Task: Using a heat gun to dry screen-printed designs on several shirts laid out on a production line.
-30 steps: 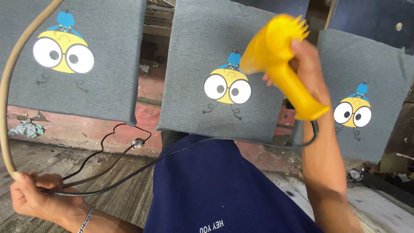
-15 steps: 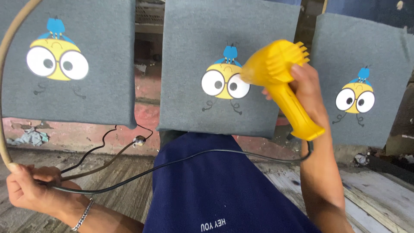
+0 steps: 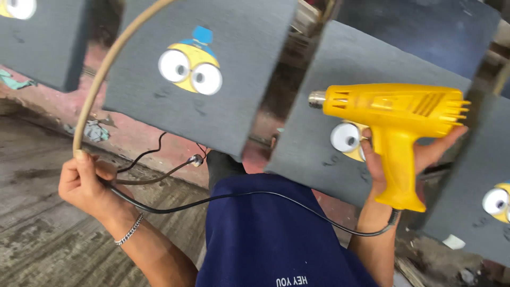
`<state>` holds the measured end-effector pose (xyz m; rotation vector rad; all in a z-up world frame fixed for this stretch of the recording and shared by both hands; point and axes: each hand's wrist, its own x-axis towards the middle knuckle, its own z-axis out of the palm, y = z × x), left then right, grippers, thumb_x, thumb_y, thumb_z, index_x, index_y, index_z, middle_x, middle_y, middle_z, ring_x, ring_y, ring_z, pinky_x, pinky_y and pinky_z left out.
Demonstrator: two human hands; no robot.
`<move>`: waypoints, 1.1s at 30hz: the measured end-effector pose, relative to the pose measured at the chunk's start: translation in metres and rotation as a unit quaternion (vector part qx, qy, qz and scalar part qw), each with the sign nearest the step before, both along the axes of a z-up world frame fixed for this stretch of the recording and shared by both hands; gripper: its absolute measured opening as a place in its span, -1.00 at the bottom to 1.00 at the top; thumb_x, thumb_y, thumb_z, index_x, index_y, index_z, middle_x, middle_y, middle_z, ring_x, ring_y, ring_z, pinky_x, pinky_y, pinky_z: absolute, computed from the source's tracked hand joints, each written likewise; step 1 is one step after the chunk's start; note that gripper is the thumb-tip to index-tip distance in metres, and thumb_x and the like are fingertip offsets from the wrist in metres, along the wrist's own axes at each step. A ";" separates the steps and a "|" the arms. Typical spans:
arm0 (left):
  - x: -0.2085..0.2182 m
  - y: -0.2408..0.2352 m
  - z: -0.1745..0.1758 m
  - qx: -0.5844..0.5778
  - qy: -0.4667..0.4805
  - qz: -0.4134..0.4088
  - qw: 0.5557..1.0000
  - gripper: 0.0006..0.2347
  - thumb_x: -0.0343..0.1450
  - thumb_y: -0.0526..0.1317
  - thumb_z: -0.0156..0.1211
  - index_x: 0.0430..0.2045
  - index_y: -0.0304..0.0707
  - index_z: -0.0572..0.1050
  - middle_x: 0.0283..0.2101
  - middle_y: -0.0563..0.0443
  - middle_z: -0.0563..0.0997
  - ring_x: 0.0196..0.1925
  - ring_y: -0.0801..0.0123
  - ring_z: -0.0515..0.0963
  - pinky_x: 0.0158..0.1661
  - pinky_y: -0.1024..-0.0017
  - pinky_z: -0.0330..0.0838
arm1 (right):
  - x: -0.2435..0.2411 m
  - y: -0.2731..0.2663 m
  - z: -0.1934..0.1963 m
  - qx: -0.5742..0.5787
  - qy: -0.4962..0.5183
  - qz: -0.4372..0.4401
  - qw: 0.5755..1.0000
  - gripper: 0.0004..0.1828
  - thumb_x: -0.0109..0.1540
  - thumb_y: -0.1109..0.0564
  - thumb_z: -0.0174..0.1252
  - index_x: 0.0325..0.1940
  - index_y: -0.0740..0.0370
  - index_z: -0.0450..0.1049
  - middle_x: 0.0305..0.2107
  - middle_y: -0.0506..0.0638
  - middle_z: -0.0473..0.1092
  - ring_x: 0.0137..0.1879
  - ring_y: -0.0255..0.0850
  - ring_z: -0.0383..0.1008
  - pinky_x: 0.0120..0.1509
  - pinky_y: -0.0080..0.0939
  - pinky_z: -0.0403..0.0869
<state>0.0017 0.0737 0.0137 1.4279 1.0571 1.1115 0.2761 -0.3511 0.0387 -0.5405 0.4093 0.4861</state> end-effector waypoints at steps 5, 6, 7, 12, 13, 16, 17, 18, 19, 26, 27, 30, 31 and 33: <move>-0.018 0.094 -0.003 0.038 0.039 -0.023 0.998 -0.64 0.66 -0.16 0.21 -0.56 -0.25 0.33 -0.66 0.05 0.27 -0.57 0.48 0.24 -0.38 0.50 0.15 | -0.011 0.144 -0.032 0.021 -0.045 0.129 0.990 -0.16 -0.02 -0.23 0.34 0.28 0.12 0.39 -0.01 0.28 0.48 -0.24 0.36 0.50 -0.27 0.22 0.50; -0.019 0.117 -0.005 0.042 0.037 -0.035 0.998 -0.63 0.67 -0.20 0.17 -0.58 -0.23 0.29 -0.65 0.05 0.24 -0.57 0.48 0.21 -0.43 0.50 0.09 | -0.015 0.177 -0.038 0.067 -0.065 0.210 0.973 0.00 0.02 0.05 0.47 0.51 0.10 0.22 0.11 0.37 0.42 -0.25 0.44 0.51 -0.23 0.20 0.59; -0.026 0.148 -0.009 0.042 0.042 -0.050 0.997 -0.63 0.67 -0.20 0.17 -0.58 -0.23 0.29 -0.65 0.05 0.24 -0.57 0.48 0.21 -0.43 0.50 0.09 | -0.022 0.216 -0.030 0.067 -0.060 0.195 0.977 0.00 0.02 0.05 0.47 0.51 0.10 0.22 0.11 0.37 0.42 -0.25 0.44 0.51 -0.23 0.20 0.59; -0.073 0.274 -0.017 0.010 0.074 -0.013 0.997 -0.73 0.66 -0.11 0.16 -0.39 -0.25 0.41 -0.67 0.06 0.24 -0.59 0.48 0.21 -0.47 0.48 0.05 | -0.028 0.337 -0.031 -0.253 -0.201 0.276 0.905 -0.32 0.13 -0.09 0.18 0.19 0.42 0.34 -0.31 0.28 0.51 -0.36 0.04 0.59 -0.34 -0.10 0.60; -0.079 0.294 -0.017 0.008 0.077 -0.018 0.997 -0.73 0.66 -0.11 0.16 -0.39 -0.25 0.41 -0.67 0.06 0.24 -0.59 0.48 0.21 -0.47 0.48 0.05 | -0.034 0.341 -0.026 -0.255 -0.196 0.273 0.906 -0.32 0.13 -0.09 0.18 0.19 0.42 0.34 -0.31 0.28 0.51 -0.36 0.04 0.59 -0.34 -0.10 0.60; -0.097 0.345 -0.022 0.014 0.085 0.001 0.996 -0.70 0.69 -0.13 0.15 -0.42 -0.27 0.42 -0.67 0.08 0.27 -0.59 0.48 0.24 -0.43 0.50 0.08 | -0.047 0.356 -0.012 -0.309 -0.207 0.271 0.888 -0.30 0.13 -0.22 0.20 0.04 0.47 0.43 -0.47 0.26 0.50 -0.43 -0.07 0.55 -0.38 -0.27 0.53; -0.100 0.359 -0.029 0.016 0.078 0.000 0.997 -0.71 0.69 -0.14 0.17 -0.42 -0.27 0.41 -0.67 0.07 0.26 -0.59 0.48 0.26 -0.39 0.50 0.17 | -0.049 0.363 -0.011 -0.281 -0.193 0.277 0.898 -0.28 0.12 -0.21 0.22 0.10 0.46 0.41 -0.48 0.28 0.50 -0.44 -0.06 0.55 -0.39 -0.23 0.51; -0.103 0.372 -0.037 0.018 0.071 0.000 0.997 -0.71 0.69 -0.16 0.19 -0.42 -0.27 0.41 -0.67 0.06 0.26 -0.59 0.48 0.28 -0.34 0.50 0.25 | -0.052 0.369 -0.009 -0.252 -0.180 0.283 0.908 -0.26 0.12 -0.20 0.24 0.15 0.44 0.38 -0.48 0.29 0.50 -0.46 -0.05 0.55 -0.41 -0.20 0.50; -0.099 0.380 -0.039 0.014 0.071 -0.007 0.997 -0.71 0.69 -0.16 0.19 -0.42 -0.27 0.41 -0.67 0.06 0.26 -0.59 0.48 0.28 -0.34 0.50 0.25 | -0.050 0.379 -0.006 -0.257 -0.177 0.278 0.909 -0.26 0.12 -0.20 0.24 0.15 0.44 0.38 -0.48 0.29 0.50 -0.46 -0.05 0.55 -0.41 -0.20 0.50; -0.093 0.417 -0.045 0.039 0.062 -0.032 0.997 -0.80 0.65 -0.21 0.23 -0.37 -0.28 0.48 -0.61 0.04 0.32 -0.57 0.48 0.30 -0.11 0.43 0.41 | -0.055 0.392 -0.001 -0.313 -0.181 0.240 0.901 -0.29 0.18 -0.23 0.17 0.17 0.40 0.37 -0.43 0.22 0.48 -0.37 -0.05 0.57 -0.37 -0.19 0.54; -0.089 0.422 -0.047 0.040 0.056 -0.045 0.997 -0.81 0.64 -0.24 0.22 -0.37 -0.28 0.47 -0.60 0.03 0.32 -0.56 0.48 0.29 -0.07 0.42 0.43 | -0.056 0.392 -0.008 -0.279 -0.167 0.250 0.912 -0.22 0.16 -0.26 0.20 0.22 0.41 0.35 -0.40 0.27 0.49 -0.37 0.00 0.58 -0.40 -0.16 0.54; -0.085 0.436 -0.047 0.041 0.064 -0.050 0.996 -0.83 0.63 -0.26 0.23 -0.36 -0.28 0.49 -0.62 0.04 0.31 -0.55 0.48 0.30 -0.13 0.45 0.37 | -0.057 0.416 0.006 -0.338 -0.171 0.192 0.906 -0.27 0.14 -0.29 0.21 0.16 0.30 0.36 -0.33 0.15 0.46 -0.38 -0.10 0.55 -0.39 -0.26 0.54; -0.085 0.441 -0.047 0.039 0.067 -0.053 0.996 -0.83 0.63 -0.26 0.23 -0.36 -0.28 0.49 -0.62 0.04 0.31 -0.55 0.48 0.30 -0.13 0.45 0.37 | -0.061 0.410 0.008 -0.340 -0.166 0.190 0.906 -0.27 0.14 -0.29 0.21 0.16 0.30 0.36 -0.33 0.15 0.46 -0.38 -0.10 0.55 -0.39 -0.26 0.54; -0.084 0.449 -0.049 0.034 0.058 -0.055 0.996 -0.83 0.63 -0.25 0.23 -0.35 -0.30 0.50 -0.62 0.02 0.28 -0.56 0.46 0.26 -0.20 0.45 0.32 | -0.063 0.400 0.015 -0.377 -0.175 0.225 0.881 -0.31 0.19 -0.29 0.13 0.10 0.36 0.41 -0.45 0.17 0.47 -0.36 -0.12 0.56 -0.32 -0.25 0.54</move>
